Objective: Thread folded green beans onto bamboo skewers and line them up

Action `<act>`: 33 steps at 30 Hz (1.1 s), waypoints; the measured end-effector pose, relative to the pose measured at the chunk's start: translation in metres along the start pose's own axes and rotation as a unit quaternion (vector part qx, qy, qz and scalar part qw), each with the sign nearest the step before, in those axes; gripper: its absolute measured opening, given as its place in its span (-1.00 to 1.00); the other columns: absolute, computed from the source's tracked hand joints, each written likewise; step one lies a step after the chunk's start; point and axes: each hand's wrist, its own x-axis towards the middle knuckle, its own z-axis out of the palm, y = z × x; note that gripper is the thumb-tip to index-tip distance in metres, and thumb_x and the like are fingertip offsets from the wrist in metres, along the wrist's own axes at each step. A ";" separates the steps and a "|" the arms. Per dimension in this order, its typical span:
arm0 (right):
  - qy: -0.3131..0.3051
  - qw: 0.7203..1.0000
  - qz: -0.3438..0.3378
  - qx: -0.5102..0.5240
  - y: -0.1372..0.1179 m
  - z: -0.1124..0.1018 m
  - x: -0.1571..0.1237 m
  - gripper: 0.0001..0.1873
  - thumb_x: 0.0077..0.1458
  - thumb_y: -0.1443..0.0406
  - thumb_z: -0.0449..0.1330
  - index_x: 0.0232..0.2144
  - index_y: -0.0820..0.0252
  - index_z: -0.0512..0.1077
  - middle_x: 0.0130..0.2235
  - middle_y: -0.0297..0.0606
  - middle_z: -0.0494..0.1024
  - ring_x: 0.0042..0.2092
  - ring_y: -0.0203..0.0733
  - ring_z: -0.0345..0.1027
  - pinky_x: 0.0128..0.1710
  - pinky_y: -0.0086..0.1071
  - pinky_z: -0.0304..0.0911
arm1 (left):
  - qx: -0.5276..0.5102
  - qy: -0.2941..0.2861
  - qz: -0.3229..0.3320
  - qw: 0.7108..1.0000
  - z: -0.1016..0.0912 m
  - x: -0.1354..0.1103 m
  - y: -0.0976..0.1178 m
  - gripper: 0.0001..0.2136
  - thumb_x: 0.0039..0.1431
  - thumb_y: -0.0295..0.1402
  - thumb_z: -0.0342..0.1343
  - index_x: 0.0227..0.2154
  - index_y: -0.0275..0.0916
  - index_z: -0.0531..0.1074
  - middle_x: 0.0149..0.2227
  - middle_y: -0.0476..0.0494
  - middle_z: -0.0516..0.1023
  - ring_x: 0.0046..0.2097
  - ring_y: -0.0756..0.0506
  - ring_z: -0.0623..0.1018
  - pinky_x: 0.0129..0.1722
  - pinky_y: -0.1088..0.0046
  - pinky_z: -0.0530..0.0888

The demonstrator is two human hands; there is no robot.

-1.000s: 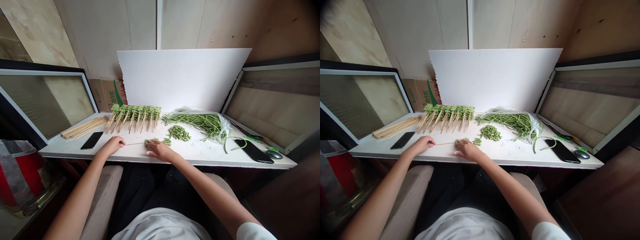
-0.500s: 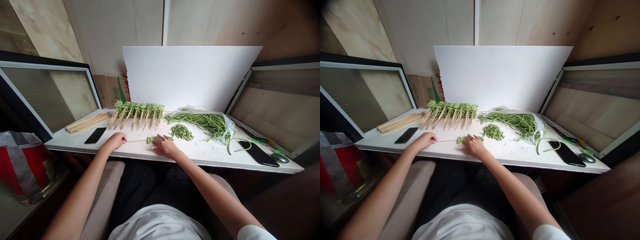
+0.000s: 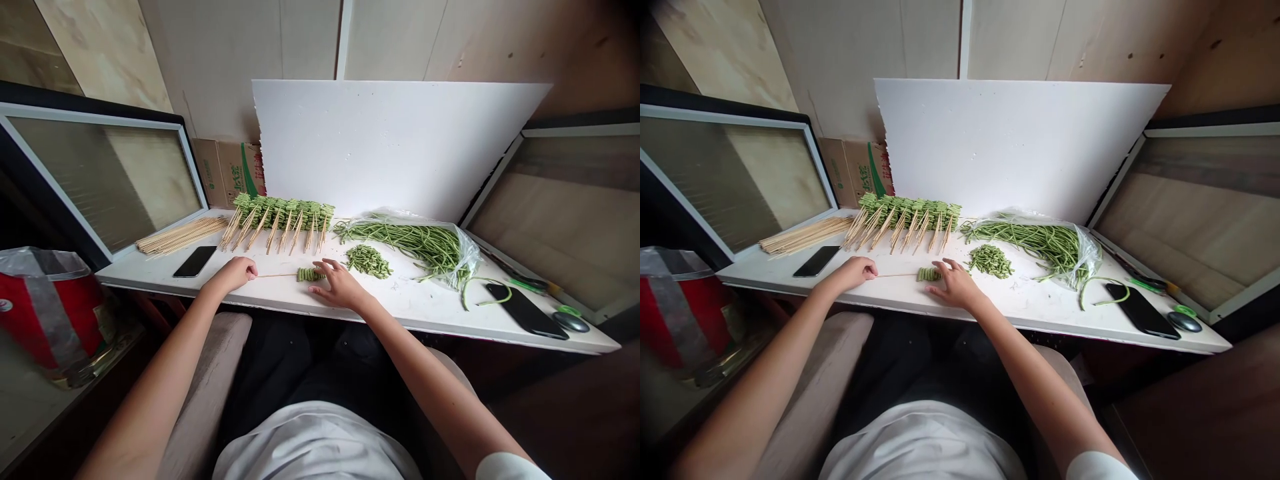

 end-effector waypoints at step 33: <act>0.189 0.980 0.028 0.057 0.015 -0.034 0.007 -0.68 0.43 0.09 0.12 -0.11 0.10 0.62 -0.01 -0.10 0.67 0.22 0.19 0.35 0.26 0.13 0.27 | 0.062 0.071 0.047 0.994 0.013 0.006 -0.010 -0.83 0.05 -0.61 0.06 -0.43 -0.22 0.46 -0.26 -0.25 0.55 -0.23 -0.18 0.51 -0.10 0.33 0.44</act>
